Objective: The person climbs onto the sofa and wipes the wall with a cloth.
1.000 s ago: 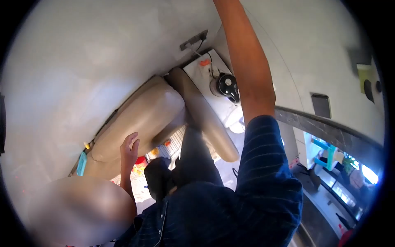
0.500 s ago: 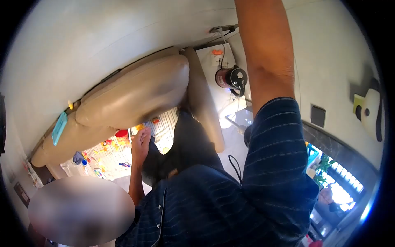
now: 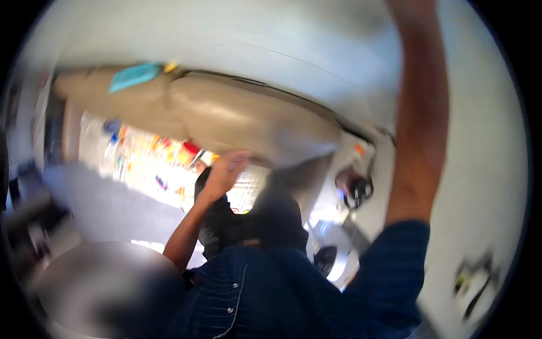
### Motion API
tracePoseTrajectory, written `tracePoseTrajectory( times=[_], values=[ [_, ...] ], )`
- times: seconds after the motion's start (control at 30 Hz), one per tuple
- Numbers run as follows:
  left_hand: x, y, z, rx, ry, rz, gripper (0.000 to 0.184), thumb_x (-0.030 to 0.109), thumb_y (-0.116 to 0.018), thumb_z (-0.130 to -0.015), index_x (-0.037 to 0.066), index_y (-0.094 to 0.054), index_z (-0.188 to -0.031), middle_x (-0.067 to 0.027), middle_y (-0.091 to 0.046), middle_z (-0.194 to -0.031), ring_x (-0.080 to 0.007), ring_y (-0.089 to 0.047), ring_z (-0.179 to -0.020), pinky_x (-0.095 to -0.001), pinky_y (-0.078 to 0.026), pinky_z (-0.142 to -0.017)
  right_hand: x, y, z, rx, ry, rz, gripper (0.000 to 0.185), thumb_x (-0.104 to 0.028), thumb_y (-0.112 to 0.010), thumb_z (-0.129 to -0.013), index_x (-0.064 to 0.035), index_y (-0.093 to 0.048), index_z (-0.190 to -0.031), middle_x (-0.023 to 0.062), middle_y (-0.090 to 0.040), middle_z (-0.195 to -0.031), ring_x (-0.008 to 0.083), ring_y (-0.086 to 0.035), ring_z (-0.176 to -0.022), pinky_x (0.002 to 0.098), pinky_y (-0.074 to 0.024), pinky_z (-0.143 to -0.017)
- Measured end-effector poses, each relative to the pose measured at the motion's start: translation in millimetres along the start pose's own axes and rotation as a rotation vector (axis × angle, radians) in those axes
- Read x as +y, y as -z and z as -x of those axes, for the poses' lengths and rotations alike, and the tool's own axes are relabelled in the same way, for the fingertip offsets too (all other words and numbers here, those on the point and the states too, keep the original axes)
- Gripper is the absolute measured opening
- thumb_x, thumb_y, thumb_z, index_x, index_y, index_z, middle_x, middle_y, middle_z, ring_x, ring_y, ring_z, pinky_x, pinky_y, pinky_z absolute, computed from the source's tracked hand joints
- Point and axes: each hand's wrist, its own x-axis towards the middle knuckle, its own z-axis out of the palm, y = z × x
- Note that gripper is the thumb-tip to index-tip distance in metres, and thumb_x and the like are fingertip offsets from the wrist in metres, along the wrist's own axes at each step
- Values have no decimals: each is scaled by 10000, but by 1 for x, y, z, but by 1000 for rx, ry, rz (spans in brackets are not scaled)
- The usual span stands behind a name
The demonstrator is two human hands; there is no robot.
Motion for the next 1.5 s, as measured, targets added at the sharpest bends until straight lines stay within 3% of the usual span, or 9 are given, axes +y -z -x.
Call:
tracePoseTrajectory(
  times=[0.07, 0.13, 0.33, 0.47, 0.5, 0.63, 1.03, 1.4, 1.5],
  values=[
    [8, 11, -4, 41, -9, 14, 260, 118, -618, -928, -22, -627, -1146, -201, -681, -1066, -286, -674, -984, -346, -519, -878, -47, -25, -14, 72, 28, -81, 568, -355, -676, -851, -107, -564, -1350, 152, -414, -1492, 363, -361, -1378, 504, -273, -1131],
    [-3, 11, -4, 180, -130, -41, 265, 125, -624, -896, 10, -643, -1133, -188, -687, -1066, -366, -661, -974, -398, -522, -867, -92, -45, -24, 89, 51, -134, 576, -358, -686, -844, -124, -568, -1357, 141, -405, -1509, 363, -351, -1392, 510, -266, -1139],
    [-41, 0, 39, 219, 63, 27, 259, 149, -624, -899, 17, -640, -1121, -176, -686, -1057, -354, -649, -993, -401, -515, -873, -218, -117, -23, 152, 232, -75, 659, -319, -753, -748, -137, -566, -1353, 153, -385, -1517, 348, -297, -1433, 508, -233, -1175],
    [-59, 17, 80, 92, 247, 130, 289, 152, -621, -893, 1, -636, -1139, -212, -658, -1113, -373, -619, -1062, -418, -490, -924, -285, -93, -33, -227, 202, -269, 624, -311, -720, -799, -76, -529, -1344, 161, -443, -1435, 336, -384, -1339, 501, -293, -1111],
    [-65, 23, 89, 68, 282, 137, 292, 158, -619, -893, 7, -635, -1143, -208, -658, -1114, -372, -617, -1064, -420, -489, -923, -286, -102, -26, -299, 225, -189, 578, -270, -694, -821, -66, -522, -1335, 147, -515, -1352, 308, -467, -1251, 474, -351, -1057],
    [-100, 55, 114, 13, 347, 93, 307, 192, -617, -894, 44, -637, -1162, -191, -660, -1111, -369, -618, -1058, -431, -485, -925, -285, -107, -26, -469, 245, -93, 735, -166, -718, -750, -119, -446, -1431, 126, -497, -1415, 322, -449, -1311, 476, -323, -1084],
    [-129, 215, 147, 180, 437, 33, 384, 213, -650, -874, 37, -602, -1211, -198, -655, -1155, -360, -616, -1093, -419, -486, -942, -287, -106, -38, -630, 251, 210, 804, -204, -832, -600, -110, -510, -1331, 123, -506, -1385, 344, -460, -1283, 472, -358, -1038],
    [-146, 247, 180, 280, 608, -15, 256, 231, -651, -831, 15, -587, -953, -221, -648, -1005, -423, -605, -982, -487, -473, -865, -266, -125, -20, -547, 278, 63, 826, -300, -856, -630, -130, -457, -1334, 161, -505, -1334, 410, -460, -1246, 518, -341, -1018],
    [-154, 256, 197, 322, 574, 41, 281, 204, -648, -866, -4, -603, -1050, -213, -661, -1030, -375, -630, -998, -424, -489, -873, -268, -124, -21, -589, 269, 105, 821, -295, -862, -626, -139, -461, -1326, 149, -507, -1325, 394, -457, -1250, 507, -334, -1022]
  ],
)
